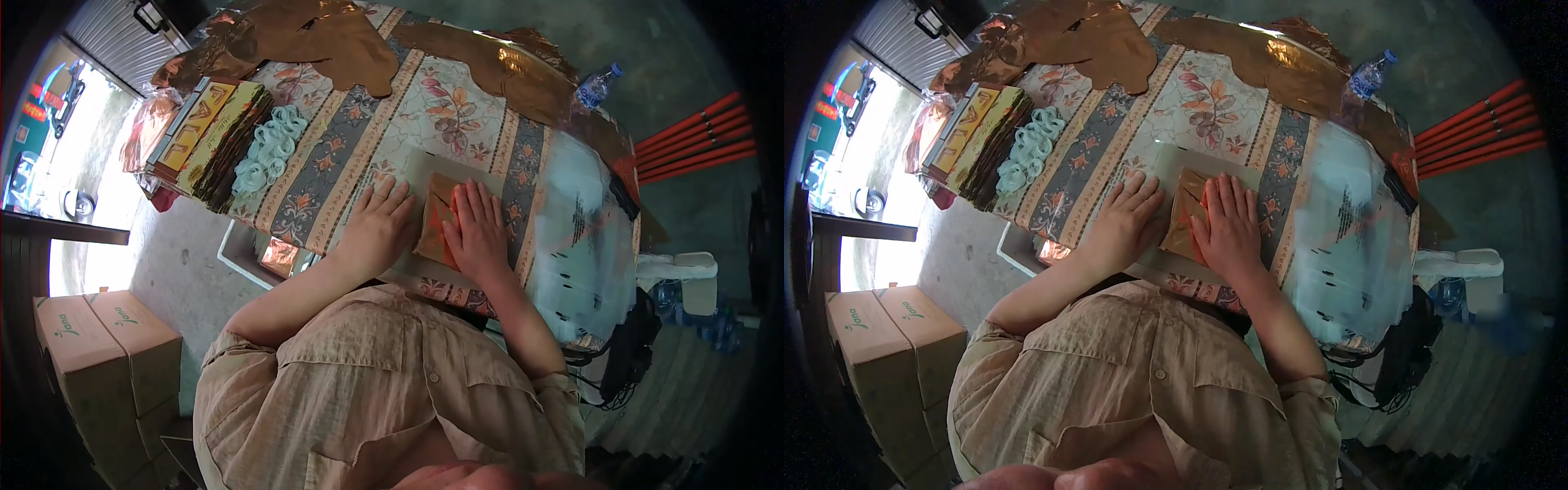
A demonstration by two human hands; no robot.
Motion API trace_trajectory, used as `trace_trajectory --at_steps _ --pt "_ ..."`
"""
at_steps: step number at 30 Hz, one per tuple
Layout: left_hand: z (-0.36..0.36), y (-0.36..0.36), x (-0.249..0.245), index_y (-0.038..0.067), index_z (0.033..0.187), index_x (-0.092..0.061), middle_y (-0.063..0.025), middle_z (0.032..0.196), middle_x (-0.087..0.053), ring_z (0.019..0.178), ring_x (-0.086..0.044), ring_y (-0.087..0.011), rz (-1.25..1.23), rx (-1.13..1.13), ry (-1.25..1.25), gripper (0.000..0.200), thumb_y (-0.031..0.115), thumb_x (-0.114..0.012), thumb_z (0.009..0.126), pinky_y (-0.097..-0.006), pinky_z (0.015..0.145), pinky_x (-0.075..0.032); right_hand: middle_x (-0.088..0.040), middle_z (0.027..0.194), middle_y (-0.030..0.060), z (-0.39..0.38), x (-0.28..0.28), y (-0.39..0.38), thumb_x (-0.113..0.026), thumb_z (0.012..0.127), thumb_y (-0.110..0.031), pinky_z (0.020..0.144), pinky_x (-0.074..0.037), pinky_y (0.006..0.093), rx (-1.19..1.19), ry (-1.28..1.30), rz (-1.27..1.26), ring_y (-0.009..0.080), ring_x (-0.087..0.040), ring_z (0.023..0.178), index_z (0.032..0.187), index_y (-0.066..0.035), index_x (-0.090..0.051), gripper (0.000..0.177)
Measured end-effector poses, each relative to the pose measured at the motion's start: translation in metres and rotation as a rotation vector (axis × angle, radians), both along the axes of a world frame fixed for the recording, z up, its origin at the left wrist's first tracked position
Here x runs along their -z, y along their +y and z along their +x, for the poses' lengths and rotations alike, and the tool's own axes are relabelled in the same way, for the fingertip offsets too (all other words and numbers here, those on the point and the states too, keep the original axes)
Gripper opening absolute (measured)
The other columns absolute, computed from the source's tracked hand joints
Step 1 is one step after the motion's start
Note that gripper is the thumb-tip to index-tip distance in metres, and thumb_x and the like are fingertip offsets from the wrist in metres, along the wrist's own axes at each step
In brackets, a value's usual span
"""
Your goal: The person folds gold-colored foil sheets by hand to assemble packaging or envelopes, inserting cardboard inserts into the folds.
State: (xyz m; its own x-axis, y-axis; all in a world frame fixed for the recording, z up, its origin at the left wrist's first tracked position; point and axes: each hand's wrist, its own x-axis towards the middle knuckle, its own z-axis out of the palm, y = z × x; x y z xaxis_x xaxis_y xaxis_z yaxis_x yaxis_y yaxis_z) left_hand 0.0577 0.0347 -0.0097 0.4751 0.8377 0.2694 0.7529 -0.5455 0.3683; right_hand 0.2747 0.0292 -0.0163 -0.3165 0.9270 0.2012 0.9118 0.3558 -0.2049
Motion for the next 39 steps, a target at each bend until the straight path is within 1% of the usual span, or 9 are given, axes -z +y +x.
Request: trace_trajectory --at_steps 8,17,21,23,26,30,32,35,39 --pt "0.004 0.004 -0.017 0.010 0.123 -0.056 -0.0190 0.133 -0.049 0.123 -0.048 -0.0382 0.042 0.035 -0.003 0.042 0.013 -0.061 0.082 -0.0470 0.102 -0.039 -0.032 0.148 0.0206 0.000 0.003 -0.001 -0.048 0.095 -0.033 0.114 -0.018 0.0494 0.004 0.006 0.006 0.0350 -0.027 0.139 0.143 -0.001 -0.034 0.059" --pt "0.011 0.013 -0.044 0.005 0.109 -0.057 -0.0166 0.116 -0.052 0.111 -0.053 -0.0326 -0.080 0.023 0.080 0.032 0.016 -0.064 0.080 -0.0408 0.089 -0.047 -0.031 0.148 0.0205 0.000 0.006 0.000 -0.047 0.095 -0.033 0.114 -0.017 0.0492 0.008 -0.001 -0.003 0.0348 -0.026 0.140 0.143 -0.002 -0.032 0.059" --pt "0.016 0.014 -0.027 0.005 0.108 -0.056 -0.0153 0.117 -0.052 0.111 -0.052 -0.0328 -0.036 -0.012 0.091 0.033 0.017 -0.065 0.078 -0.0410 0.088 -0.048 -0.029 0.149 0.0203 0.001 0.006 0.000 -0.048 0.094 -0.033 0.114 -0.016 0.0493 0.002 -0.004 -0.009 0.0348 -0.024 0.140 0.144 -0.002 -0.030 0.061" --pt "0.018 0.013 -0.026 0.007 0.093 -0.059 -0.0115 0.103 -0.054 0.102 -0.054 -0.0302 0.093 -0.027 -0.006 0.019 0.017 -0.063 0.077 -0.0434 0.080 -0.049 -0.029 0.149 0.0203 0.001 0.007 0.000 -0.048 0.094 -0.033 0.115 -0.016 0.0494 0.003 0.000 -0.007 0.0349 -0.024 0.140 0.144 -0.002 -0.030 0.061" --pt "0.019 0.009 -0.049 0.008 0.092 -0.059 -0.0110 0.098 -0.056 0.099 -0.054 -0.0299 0.120 -0.028 0.114 0.017 0.015 -0.062 0.077 -0.0439 0.078 -0.048 -0.029 0.149 0.0204 0.000 0.006 0.000 -0.048 0.094 -0.033 0.115 -0.016 0.0494 0.002 -0.001 -0.007 0.0350 -0.024 0.140 0.144 -0.002 -0.031 0.061" --pt "0.020 0.010 -0.037 0.009 0.093 -0.059 -0.0102 0.090 -0.058 0.090 -0.059 -0.0292 0.055 -0.020 0.177 0.017 0.014 -0.062 0.076 -0.0421 0.072 -0.050 -0.032 0.147 0.0217 0.000 0.006 0.000 -0.051 0.092 -0.037 0.115 -0.016 0.0484 0.000 -0.027 0.017 0.0353 -0.026 0.139 0.142 0.000 -0.033 0.064" --pt "0.023 0.011 -0.031 0.011 0.097 -0.059 -0.0109 0.083 -0.060 0.081 -0.063 -0.0332 -0.080 -0.063 0.061 0.023 0.012 -0.064 0.074 -0.0436 0.067 -0.052 -0.032 0.147 0.0217 0.000 0.007 0.001 -0.051 0.092 -0.037 0.115 -0.016 0.0484 0.002 -0.022 0.013 0.0352 -0.026 0.139 0.142 0.000 -0.033 0.064" --pt "0.025 0.010 -0.031 0.009 0.095 -0.057 -0.0141 0.081 -0.062 0.071 -0.064 -0.0344 -0.007 -0.082 -0.111 0.021 0.012 -0.062 0.075 -0.0441 0.060 -0.052 -0.031 0.148 0.0217 0.000 0.006 0.000 -0.050 0.093 -0.037 0.115 -0.016 0.0484 0.004 -0.019 0.002 0.0352 -0.025 0.140 0.142 0.000 -0.032 0.064" --pt "0.027 0.011 -0.027 0.007 0.096 -0.056 -0.0155 0.084 -0.063 0.074 -0.064 -0.0342 -0.086 -0.066 -0.084 0.022 0.012 -0.062 0.075 -0.0439 0.061 -0.052 -0.031 0.147 0.0222 -0.002 0.004 0.001 -0.050 0.093 -0.038 0.115 -0.015 0.0483 0.005 -0.007 -0.010 0.0353 -0.026 0.139 0.142 0.001 -0.033 0.065"
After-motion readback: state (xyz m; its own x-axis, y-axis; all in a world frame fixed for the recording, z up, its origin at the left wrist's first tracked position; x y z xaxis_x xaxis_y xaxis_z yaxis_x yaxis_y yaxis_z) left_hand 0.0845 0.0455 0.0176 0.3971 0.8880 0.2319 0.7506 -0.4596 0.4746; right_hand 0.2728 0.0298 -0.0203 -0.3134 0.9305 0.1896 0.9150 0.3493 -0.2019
